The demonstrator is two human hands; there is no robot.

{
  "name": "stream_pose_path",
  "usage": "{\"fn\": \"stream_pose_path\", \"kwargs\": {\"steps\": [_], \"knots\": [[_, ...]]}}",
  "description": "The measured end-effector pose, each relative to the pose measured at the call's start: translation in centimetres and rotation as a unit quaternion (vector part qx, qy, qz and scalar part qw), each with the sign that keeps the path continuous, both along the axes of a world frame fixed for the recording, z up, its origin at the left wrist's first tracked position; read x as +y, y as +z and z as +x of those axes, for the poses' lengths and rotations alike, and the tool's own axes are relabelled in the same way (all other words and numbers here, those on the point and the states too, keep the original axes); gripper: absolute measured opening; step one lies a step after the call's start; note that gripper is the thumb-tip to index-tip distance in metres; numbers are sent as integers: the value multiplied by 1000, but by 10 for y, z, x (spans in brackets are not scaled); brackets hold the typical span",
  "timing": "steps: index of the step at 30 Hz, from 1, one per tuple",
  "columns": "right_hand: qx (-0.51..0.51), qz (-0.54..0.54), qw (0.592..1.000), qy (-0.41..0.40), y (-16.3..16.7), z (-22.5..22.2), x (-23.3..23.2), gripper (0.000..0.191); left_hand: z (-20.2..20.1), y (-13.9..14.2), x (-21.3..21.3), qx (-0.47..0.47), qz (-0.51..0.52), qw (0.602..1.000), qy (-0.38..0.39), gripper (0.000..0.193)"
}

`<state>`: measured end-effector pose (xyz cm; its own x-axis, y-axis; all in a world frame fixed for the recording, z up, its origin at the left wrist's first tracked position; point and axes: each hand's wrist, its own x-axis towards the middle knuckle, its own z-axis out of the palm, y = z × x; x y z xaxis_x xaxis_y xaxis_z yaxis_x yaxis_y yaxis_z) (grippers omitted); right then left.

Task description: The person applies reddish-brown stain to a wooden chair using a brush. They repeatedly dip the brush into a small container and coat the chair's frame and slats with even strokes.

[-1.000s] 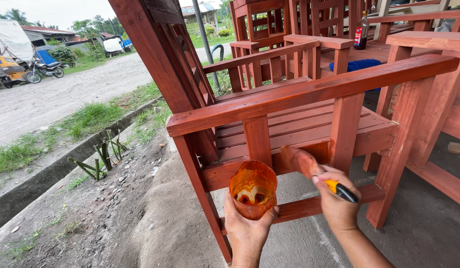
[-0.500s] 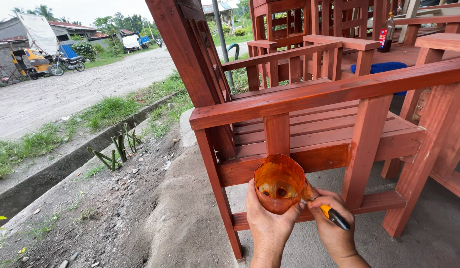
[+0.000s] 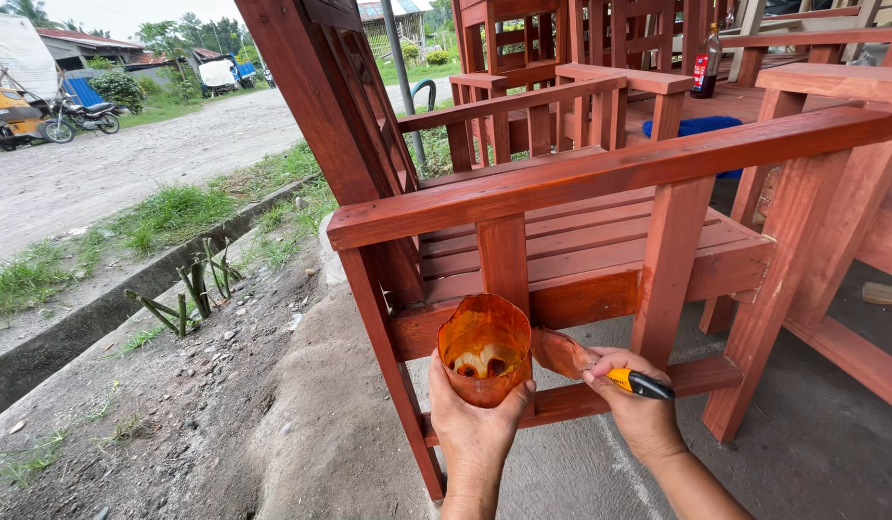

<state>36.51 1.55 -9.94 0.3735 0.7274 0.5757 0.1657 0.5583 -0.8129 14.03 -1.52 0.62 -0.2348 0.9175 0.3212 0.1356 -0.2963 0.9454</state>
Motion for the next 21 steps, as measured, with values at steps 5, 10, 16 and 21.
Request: {"fn": "stream_pose_path", "kwargs": {"steps": [5,10,16,21], "knots": [[-105,26,980,-167,-2,12,2,10,2,-2,0,8,1,1000,-4,103],[-34,42,957,-285,-3,19,-12,11,-3,-6,1,-16,15,1000,-18,93],[-75,-17,967,-244,-4,-50,-13,12,-2,-9,2,11,16,1000,-3,96],[-118,-5,978,-171,0,-57,-15,13,2,-10,4,22,-34,999,-16,101]]}}
